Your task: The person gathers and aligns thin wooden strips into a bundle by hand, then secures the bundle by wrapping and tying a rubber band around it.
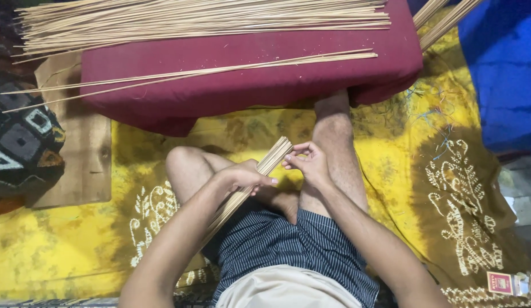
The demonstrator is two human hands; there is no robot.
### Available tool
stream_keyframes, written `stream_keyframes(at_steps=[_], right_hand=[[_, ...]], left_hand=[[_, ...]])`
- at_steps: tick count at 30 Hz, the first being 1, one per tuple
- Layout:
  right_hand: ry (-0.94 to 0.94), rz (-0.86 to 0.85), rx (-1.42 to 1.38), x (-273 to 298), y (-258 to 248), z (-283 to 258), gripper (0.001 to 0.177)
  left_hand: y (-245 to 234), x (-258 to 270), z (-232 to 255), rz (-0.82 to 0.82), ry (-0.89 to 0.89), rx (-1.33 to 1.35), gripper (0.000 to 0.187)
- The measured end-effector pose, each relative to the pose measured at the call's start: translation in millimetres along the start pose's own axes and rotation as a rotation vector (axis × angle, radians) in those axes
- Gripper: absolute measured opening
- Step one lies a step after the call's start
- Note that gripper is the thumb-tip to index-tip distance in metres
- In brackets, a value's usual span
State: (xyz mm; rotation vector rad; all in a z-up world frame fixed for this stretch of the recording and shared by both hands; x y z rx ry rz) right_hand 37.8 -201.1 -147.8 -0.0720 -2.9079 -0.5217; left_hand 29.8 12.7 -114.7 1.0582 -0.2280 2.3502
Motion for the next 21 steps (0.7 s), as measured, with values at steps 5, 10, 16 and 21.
stream_keyframes(at_steps=[5, 10, 16, 21], right_hand=[[-0.004, -0.006, -0.042, 2, -1, -10, 0.032], [0.024, -0.01, -0.033, -13, -20, -26, 0.027], [0.107, -0.074, 0.047, -18, 1, -48, 0.064], [0.238, -0.351, 0.161, -18, 20, -22, 0.084]], left_hand=[[-2, 8, 17, 0.044, 0.029, -0.181, 0.035], [-13, 18, 21, 0.068, 0.007, -0.563, 0.039], [15, 59, 43, 0.075, -0.007, -0.94, 0.058], [20, 62, 41, 0.094, 0.09, -0.99, 0.055]])
Point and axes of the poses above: each hand's wrist, its own x-axis away from the middle knuckle, its own y-axis out of the palm, z = x × y, the point moved 4 cm from there along -x, towards the middle knuckle, and after that the axes turned 3 degrees about x, right-handed, at the moved point
